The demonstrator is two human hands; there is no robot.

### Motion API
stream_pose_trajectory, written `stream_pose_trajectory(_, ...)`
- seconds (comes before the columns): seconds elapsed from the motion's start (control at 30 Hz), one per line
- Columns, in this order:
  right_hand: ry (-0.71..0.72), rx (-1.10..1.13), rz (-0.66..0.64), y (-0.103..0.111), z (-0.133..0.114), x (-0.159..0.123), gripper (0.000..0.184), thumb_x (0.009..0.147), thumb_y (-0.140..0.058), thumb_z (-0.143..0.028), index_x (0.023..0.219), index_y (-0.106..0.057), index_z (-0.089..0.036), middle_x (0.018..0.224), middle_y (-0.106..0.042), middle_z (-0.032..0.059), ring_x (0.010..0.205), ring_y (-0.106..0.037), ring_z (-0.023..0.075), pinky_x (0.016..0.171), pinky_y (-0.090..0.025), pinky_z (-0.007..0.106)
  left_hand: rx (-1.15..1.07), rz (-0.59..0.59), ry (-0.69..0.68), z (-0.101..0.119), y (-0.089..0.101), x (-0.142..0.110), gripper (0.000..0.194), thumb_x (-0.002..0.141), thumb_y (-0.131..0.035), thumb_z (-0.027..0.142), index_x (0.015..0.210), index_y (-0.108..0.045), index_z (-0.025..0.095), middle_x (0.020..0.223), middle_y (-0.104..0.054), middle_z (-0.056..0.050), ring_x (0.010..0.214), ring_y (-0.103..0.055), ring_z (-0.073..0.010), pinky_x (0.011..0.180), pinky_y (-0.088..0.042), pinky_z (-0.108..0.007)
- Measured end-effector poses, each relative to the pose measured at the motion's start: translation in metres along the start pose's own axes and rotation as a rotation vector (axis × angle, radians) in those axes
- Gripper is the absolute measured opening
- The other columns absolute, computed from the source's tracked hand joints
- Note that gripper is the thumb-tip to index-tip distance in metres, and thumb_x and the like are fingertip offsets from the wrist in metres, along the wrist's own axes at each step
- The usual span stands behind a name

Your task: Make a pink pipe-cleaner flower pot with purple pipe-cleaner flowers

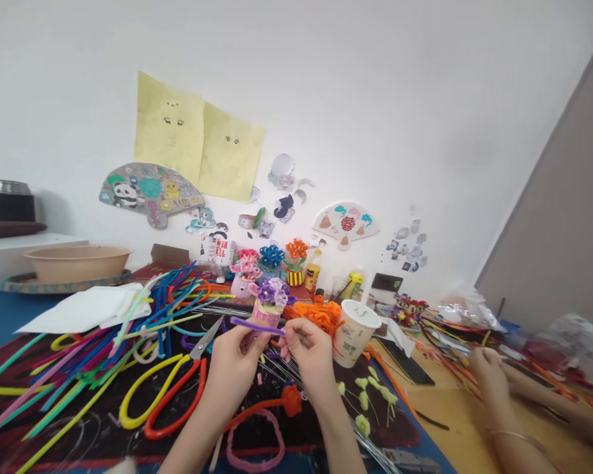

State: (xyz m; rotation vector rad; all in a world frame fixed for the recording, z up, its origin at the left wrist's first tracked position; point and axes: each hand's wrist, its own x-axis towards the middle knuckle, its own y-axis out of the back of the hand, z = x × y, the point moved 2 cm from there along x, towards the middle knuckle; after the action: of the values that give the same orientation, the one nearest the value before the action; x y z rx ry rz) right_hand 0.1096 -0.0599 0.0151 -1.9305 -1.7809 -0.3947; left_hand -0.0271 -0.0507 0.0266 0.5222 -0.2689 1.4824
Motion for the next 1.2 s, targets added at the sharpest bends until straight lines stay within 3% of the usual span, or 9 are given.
stream_pose_trajectory(0.2,-0.014,0.111,0.046,-0.004,0.004,-0.001,0.022,0.077,-0.066,-0.036,0.074,-0.061,-0.015,0.057,-0.058,-0.002,0.045,-0.048,0.0062,0.043,-0.039,0.017,0.031,-0.094,0.032,0.0,-0.007,-0.002,0.032,0.076,-0.053,0.044,0.074,-0.066,0.015,0.065,-0.067,-0.004,0.053,-0.055,-0.0148,0.053,-0.04,-0.023)
stream_pose_trajectory(0.37,-0.003,0.038,0.141,-0.002,0.002,0.0,0.023,0.077,-0.065,-0.037,0.075,-0.061,-0.015,0.061,-0.058,-0.0004,0.05,-0.05,0.0086,0.045,-0.039,0.019,0.242,-0.094,-0.071,0.004,-0.004,-0.006,0.031,0.082,-0.047,0.04,0.069,-0.064,0.018,0.056,-0.058,0.001,0.049,-0.047,-0.0109,0.05,-0.033,-0.021)
stream_pose_trajectory(0.47,0.046,-0.187,0.215,0.002,-0.003,-0.001,0.023,0.08,-0.061,-0.039,0.077,-0.061,-0.016,0.063,-0.058,0.0008,0.053,-0.053,0.0118,0.05,-0.043,0.023,0.384,-0.005,-0.215,0.007,-0.003,-0.012,0.026,0.084,-0.047,0.036,0.072,-0.062,0.019,0.061,-0.06,0.001,0.055,-0.05,-0.0113,0.053,-0.034,-0.021)
stream_pose_trajectory(0.57,0.139,-0.47,0.242,0.004,-0.009,-0.003,0.021,0.083,-0.056,-0.037,0.077,-0.062,-0.017,0.066,-0.06,0.0025,0.058,-0.054,0.0146,0.055,-0.044,0.025,0.476,0.067,-0.447,0.011,-0.004,-0.018,0.02,0.086,-0.047,0.028,0.076,-0.061,0.019,0.068,-0.061,-0.001,0.063,-0.053,-0.0123,0.059,-0.036,-0.021)
stream_pose_trajectory(0.67,0.263,-0.673,0.19,0.003,-0.014,-0.005,0.018,0.086,-0.052,-0.03,0.076,-0.062,-0.019,0.07,-0.062,0.0031,0.063,-0.055,0.0155,0.06,-0.043,0.026,0.614,0.142,-0.633,0.016,-0.004,-0.022,0.016,0.085,-0.048,0.022,0.077,-0.061,0.018,0.065,-0.059,-0.001,0.063,-0.05,-0.0134,0.06,-0.035,-0.024)
stream_pose_trajectory(0.77,0.334,-0.745,0.085,0.001,-0.017,-0.006,0.017,0.088,-0.049,-0.024,0.076,-0.06,-0.02,0.071,-0.06,0.002,0.064,-0.054,0.0148,0.062,-0.041,0.025,0.743,0.19,-0.703,0.02,0.0,-0.02,0.014,0.085,-0.049,0.02,0.078,-0.062,0.018,0.067,-0.061,-0.002,0.065,-0.049,-0.0148,0.064,-0.035,-0.026)
stream_pose_trajectory(0.9,0.364,-0.747,-0.045,-0.001,-0.019,-0.006,0.016,0.088,-0.046,-0.019,0.078,-0.059,-0.02,0.073,-0.058,0.0016,0.065,-0.053,0.0145,0.062,-0.039,0.024,0.783,0.249,-0.668,0.024,0.011,-0.012,0.015,0.085,-0.05,0.023,0.078,-0.064,0.019,0.074,-0.065,-0.003,0.071,-0.05,-0.016,0.068,-0.034,-0.029)
stream_pose_trajectory(1.0,0.371,-0.729,-0.1,-0.002,-0.019,-0.006,0.018,0.088,-0.044,-0.017,0.076,-0.058,-0.02,0.072,-0.056,0.0011,0.065,-0.051,0.0142,0.061,-0.039,0.024,0.74,0.228,-0.579,0.022,0.022,-0.002,0.017,0.083,-0.054,0.029,0.073,-0.065,0.022,0.076,-0.067,-0.001,0.074,-0.052,-0.0172,0.071,-0.032,-0.032)
stream_pose_trajectory(1.2,0.318,-0.596,-0.085,-0.003,-0.023,-0.006,0.02,0.085,-0.049,-0.02,0.067,-0.057,-0.019,0.064,-0.054,-0.0007,0.06,-0.049,0.0129,0.057,-0.037,0.024,0.337,-0.126,-0.22,0.011,0.039,0.019,0.022,0.074,-0.061,0.04,0.064,-0.068,0.021,0.067,-0.068,-0.001,0.065,-0.055,-0.0157,0.064,-0.038,-0.027)
